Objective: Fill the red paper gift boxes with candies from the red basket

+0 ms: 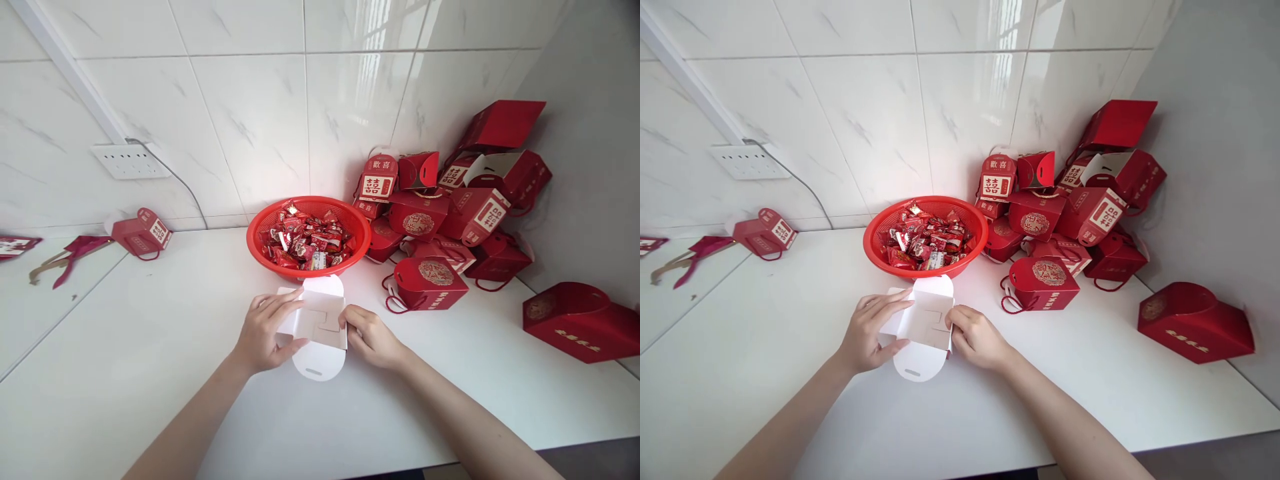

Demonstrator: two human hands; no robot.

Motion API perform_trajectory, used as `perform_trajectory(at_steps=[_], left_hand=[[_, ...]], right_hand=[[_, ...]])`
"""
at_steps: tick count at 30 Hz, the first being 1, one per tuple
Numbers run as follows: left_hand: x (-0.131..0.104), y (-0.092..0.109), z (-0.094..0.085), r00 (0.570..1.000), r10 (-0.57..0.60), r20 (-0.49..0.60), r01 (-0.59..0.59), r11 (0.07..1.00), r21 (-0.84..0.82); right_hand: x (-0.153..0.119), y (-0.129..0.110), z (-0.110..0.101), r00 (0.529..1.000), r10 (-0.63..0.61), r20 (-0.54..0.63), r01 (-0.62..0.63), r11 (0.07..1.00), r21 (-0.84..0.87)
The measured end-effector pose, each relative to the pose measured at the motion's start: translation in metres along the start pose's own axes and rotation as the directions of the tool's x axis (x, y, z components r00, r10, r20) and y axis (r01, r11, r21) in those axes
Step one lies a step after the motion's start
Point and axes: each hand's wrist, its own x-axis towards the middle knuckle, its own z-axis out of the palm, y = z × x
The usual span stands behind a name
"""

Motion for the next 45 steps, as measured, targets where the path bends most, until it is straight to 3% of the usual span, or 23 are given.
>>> perform_trajectory(at_steps=[4,9,16,29,33,37,41,45], left_hand=[[0.001,0.005,0.010,0.979,-0.009,0.205,0.058,0.971,-0.231],[-0.006,0.011,0.026,0.983,-0.069,0.169,0.150,0.832,-0.535],[-0.006,0.011,0.025,0.975,-0.117,0.190,0.200,0.838,-0.508],[-0.002,0.001,0.019,0.981,-0.054,0.189,0.118,0.930,-0.348],[-0.006,-0.001,0.029,0.984,-0.019,0.175,0.099,0.883,-0.458],[-0.007,-0.007,0.044,0.993,-0.075,0.091,0.115,0.793,-0.598],[-0.002,-0.018,0.051,0.982,-0.185,-0.025,0.128,0.766,-0.630],[0.002,-0.029,0.051,0.969,-0.247,-0.015,0.156,0.656,-0.738]], right_hand=[[-0.001,0.004,-0.002,0.999,-0.026,0.030,0.023,0.995,0.099],[-0.002,0.006,-0.001,0.998,-0.057,0.013,0.054,0.982,0.180],[-0.001,0.007,0.003,0.989,-0.147,-0.023,0.148,0.953,0.265],[-0.004,0.014,0.000,0.992,-0.109,0.056,0.100,0.984,0.147],[-0.006,0.017,0.000,0.997,-0.045,0.062,0.035,0.987,0.158],[-0.005,0.018,-0.002,0.999,-0.012,0.051,0.006,0.993,0.122],[0.009,0.016,-0.017,0.992,0.032,-0.121,-0.033,0.999,-0.008],[0.044,0.013,-0.041,0.946,-0.009,-0.324,-0.037,0.990,-0.134]])
